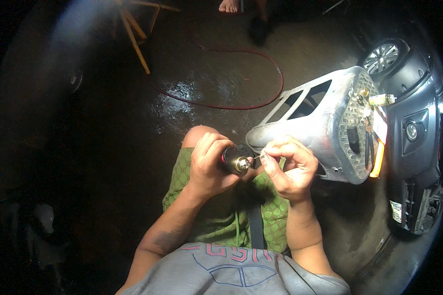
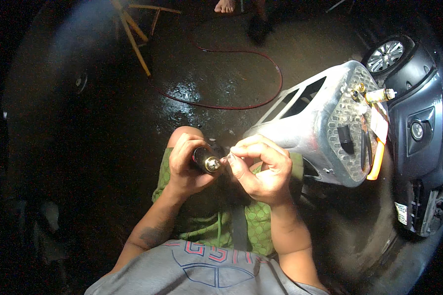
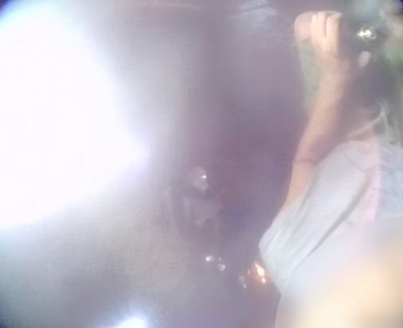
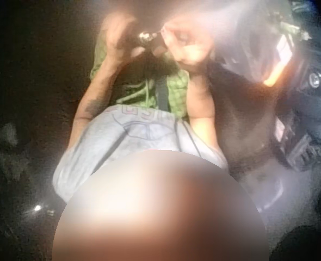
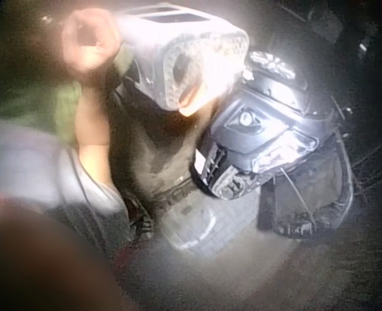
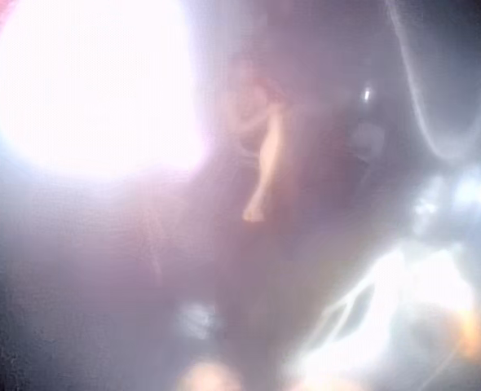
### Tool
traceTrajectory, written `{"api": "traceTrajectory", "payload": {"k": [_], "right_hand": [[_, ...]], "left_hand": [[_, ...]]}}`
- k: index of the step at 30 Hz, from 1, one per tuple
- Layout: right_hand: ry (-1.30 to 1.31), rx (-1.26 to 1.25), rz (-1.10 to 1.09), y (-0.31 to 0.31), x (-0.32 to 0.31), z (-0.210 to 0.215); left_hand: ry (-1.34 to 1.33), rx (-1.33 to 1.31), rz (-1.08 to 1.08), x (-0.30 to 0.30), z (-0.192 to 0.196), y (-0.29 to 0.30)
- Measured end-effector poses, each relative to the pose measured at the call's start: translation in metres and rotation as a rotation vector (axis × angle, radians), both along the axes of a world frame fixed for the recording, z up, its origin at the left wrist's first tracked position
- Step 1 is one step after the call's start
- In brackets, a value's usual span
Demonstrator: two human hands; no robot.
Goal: The person sits on the floor and assembles a small mechanical component by hand. They attach a small part to a cylindrical object, then insert a yellow cylindrical piece, and finally secure a small metal ring onto the assembly.
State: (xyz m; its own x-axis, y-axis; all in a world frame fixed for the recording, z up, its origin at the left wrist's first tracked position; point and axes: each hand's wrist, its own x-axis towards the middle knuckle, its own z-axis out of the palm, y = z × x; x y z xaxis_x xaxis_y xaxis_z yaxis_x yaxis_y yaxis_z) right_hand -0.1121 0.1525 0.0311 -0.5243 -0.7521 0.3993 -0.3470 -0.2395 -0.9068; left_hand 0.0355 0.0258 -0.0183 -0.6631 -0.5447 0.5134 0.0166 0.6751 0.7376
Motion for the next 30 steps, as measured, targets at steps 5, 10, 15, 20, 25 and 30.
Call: {"api": "traceTrajectory", "payload": {"k": [5,10,15,20,25,30], "right_hand": [[0.019,-0.037,0.02,-0.001,0.006,-0.001],[0.04,-0.023,0.031,-0.003,0.013,-0.003],[0.096,-0.064,0.047,-0.006,0.015,-0.002],[0.125,-0.033,0.04,-0.007,0.015,0.0],[0.055,-0.049,-0.012,-0.004,0.015,-0.003],[0.079,-0.038,0.014,-0.005,0.014,0.001]], "left_hand": [[0.099,0.14,0.014,-0.005,0.0,-0.001],[0.106,0.165,0.03,-0.004,-0.002,0.0],[0.109,0.138,0.041,-0.005,-0.003,0.0],[0.112,0.151,0.03,-0.004,-0.002,-0.001],[0.094,0.163,0.033,-0.003,-0.002,0.001],[0.103,0.163,0.027,-0.005,0.002,0.0]]}}
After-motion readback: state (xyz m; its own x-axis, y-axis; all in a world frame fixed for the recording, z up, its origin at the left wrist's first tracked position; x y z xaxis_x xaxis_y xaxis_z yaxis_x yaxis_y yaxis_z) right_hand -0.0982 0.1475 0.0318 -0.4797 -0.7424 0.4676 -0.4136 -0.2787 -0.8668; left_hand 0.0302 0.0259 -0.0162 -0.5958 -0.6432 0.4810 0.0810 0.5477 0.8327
